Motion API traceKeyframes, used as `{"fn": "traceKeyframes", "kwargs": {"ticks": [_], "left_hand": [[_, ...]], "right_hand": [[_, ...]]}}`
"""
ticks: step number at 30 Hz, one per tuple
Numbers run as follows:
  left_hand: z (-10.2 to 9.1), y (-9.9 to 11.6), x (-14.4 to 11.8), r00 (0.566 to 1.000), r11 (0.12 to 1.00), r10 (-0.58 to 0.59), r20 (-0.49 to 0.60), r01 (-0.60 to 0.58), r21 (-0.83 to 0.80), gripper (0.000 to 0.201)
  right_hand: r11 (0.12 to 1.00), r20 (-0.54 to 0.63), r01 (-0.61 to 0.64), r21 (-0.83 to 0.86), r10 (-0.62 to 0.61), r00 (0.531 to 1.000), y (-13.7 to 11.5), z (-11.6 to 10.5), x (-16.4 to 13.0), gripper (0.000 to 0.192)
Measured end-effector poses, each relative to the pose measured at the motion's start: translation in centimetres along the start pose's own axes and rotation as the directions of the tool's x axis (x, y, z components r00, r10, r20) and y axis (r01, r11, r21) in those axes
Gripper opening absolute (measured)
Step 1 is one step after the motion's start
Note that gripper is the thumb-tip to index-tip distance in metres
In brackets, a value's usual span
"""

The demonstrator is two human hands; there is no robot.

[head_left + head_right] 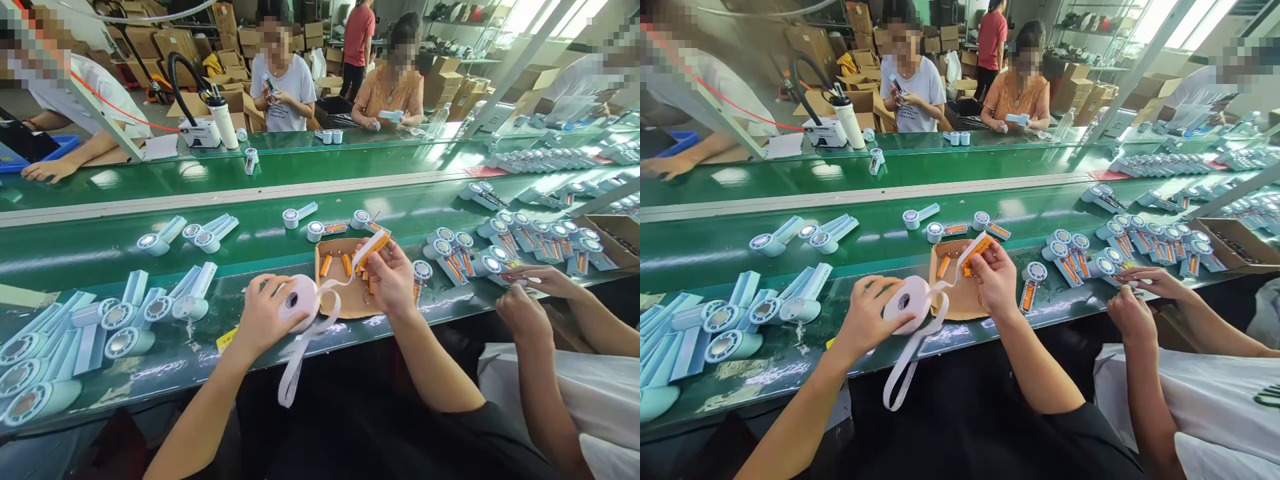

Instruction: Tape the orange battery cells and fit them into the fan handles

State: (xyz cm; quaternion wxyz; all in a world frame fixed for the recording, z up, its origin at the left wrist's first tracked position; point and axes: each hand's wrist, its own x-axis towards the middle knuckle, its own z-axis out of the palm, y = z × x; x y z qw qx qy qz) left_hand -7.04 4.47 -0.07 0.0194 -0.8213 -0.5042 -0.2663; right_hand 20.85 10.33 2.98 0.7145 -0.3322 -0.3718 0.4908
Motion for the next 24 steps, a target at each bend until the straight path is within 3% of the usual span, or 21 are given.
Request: {"fn": "traceKeyframes", "kwargs": {"ticks": [3,8,11,15,19,24], "left_hand": [[2.1,0.9,1.1,0.996,0.992,-0.033,0.085,0.043,-0.118,0.068],[4.4,1.4,-2.4,0.951,0.931,-0.285,0.119,0.304,-0.200,0.063],[5.0,2.1,-3.4,0.909,0.898,-0.371,0.189,0.403,-0.178,0.055],[5.4,3.7,-2.1,0.866,0.874,-0.447,0.224,0.476,-0.097,0.059],[4.9,4.3,-2.0,0.907,0.904,-0.406,0.115,0.416,-0.095,0.059],[3.3,4.3,-3.7,0.985,0.980,-0.172,0.023,0.174,-0.100,0.075]], "right_hand": [[1.000,-0.019,0.028,-0.014,-0.028,0.999,0.3,0.1,-0.9,0.049],[0.998,-0.069,0.058,-0.031,-0.060,0.996,-0.6,-1.4,-1.0,0.057],[0.999,-0.065,0.049,-0.017,-0.050,0.997,-0.6,-1.7,-1.3,0.051],[0.997,-0.043,0.075,-0.021,-0.076,0.996,-0.7,-1.2,-1.6,0.049],[0.991,-0.018,0.129,-0.025,-0.129,0.991,-1.6,-1.0,-1.6,0.049],[0.987,0.023,0.155,-0.028,-0.155,0.988,-2.2,-0.3,-2.0,0.051]]}}
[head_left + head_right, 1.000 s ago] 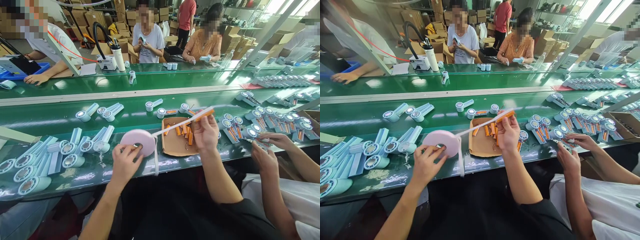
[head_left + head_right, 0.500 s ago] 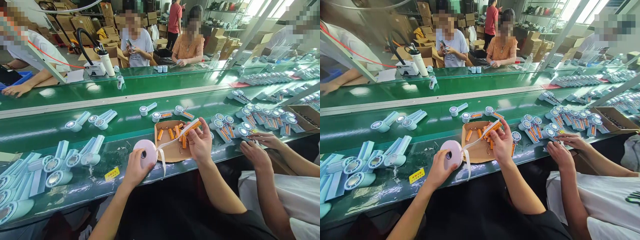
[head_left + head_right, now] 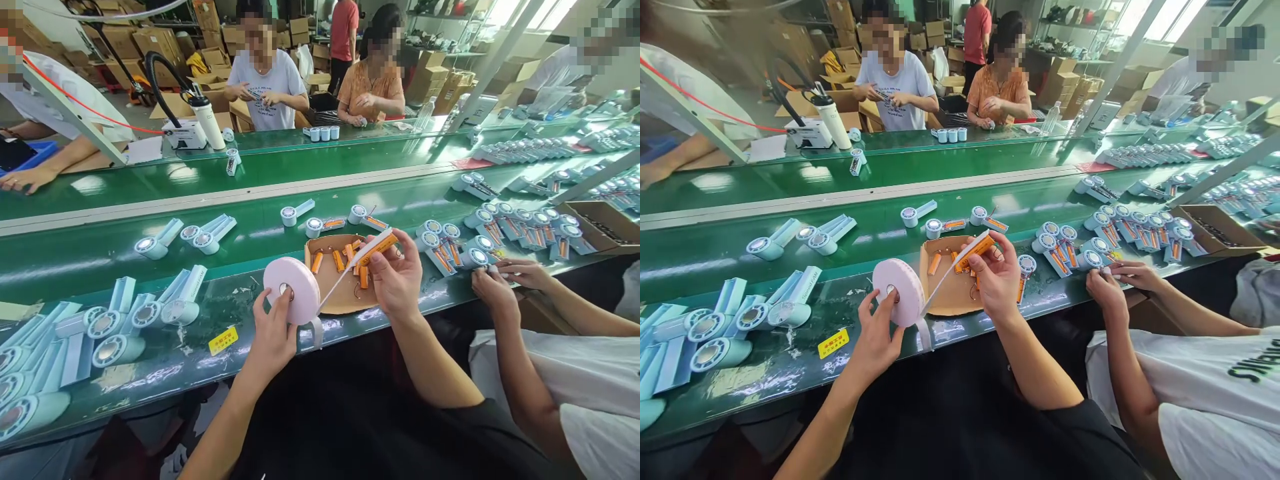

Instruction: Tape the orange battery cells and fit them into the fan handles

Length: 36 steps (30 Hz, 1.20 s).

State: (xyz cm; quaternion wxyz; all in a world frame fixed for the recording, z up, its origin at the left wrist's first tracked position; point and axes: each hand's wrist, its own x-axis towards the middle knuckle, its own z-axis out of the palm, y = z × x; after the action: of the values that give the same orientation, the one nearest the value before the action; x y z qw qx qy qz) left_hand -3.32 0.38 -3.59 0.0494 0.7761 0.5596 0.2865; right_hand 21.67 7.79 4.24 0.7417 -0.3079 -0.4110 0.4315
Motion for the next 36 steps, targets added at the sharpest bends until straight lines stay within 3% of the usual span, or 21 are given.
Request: {"fn": "traceKeyframes", "kwargs": {"ticks": [4,13,21,23,25,27,30,33,36], "left_hand": [[-0.5,1.1,-0.1,0.992,0.993,0.111,-0.058,-0.109,0.036,0.074],[-1.3,2.8,0.0,0.988,0.986,0.111,-0.105,-0.096,0.136,0.061],[-2.2,4.3,-0.2,0.980,0.979,0.146,-0.137,-0.123,0.164,0.049],[-2.1,4.7,-0.8,0.979,0.974,0.167,-0.115,-0.146,0.173,0.048],[-2.2,4.5,-1.6,0.968,0.957,0.247,-0.042,-0.237,0.165,0.050],[-2.5,3.0,-2.4,0.953,0.943,0.301,0.025,-0.301,0.143,0.054],[-3.6,-2.1,-2.6,0.984,0.975,0.138,0.113,-0.155,0.157,0.057],[-5.3,-7.3,-0.9,0.959,0.982,-0.064,0.275,0.011,0.188,0.059],[-5.8,-8.3,3.9,0.916,0.989,-0.111,0.386,0.062,0.138,0.033]], "right_hand": [[0.999,0.013,-0.040,-0.014,0.040,0.999,0.0,1.4,-1.0,0.051],[0.997,0.026,-0.007,-0.080,0.009,1.000,-0.2,3.4,-2.1,0.049],[0.998,-0.010,0.047,-0.042,-0.048,0.999,1.7,4.3,-4.9,0.046],[0.995,0.002,0.054,-0.087,-0.054,0.999,1.8,4.1,-3.9,0.047],[0.989,-0.008,0.079,-0.128,-0.081,0.997,1.1,3.5,-1.0,0.047],[0.979,-0.103,0.172,-0.109,-0.183,0.978,-0.3,2.3,2.7,0.045],[0.955,-0.251,0.288,-0.065,-0.295,0.922,-2.2,-0.1,6.1,0.046],[0.986,-0.208,0.156,-0.063,-0.166,0.964,-2.4,-2.9,4.1,0.052],[0.993,-0.218,-0.030,-0.116,0.004,0.976,-1.4,-5.3,0.4,0.051]]}}
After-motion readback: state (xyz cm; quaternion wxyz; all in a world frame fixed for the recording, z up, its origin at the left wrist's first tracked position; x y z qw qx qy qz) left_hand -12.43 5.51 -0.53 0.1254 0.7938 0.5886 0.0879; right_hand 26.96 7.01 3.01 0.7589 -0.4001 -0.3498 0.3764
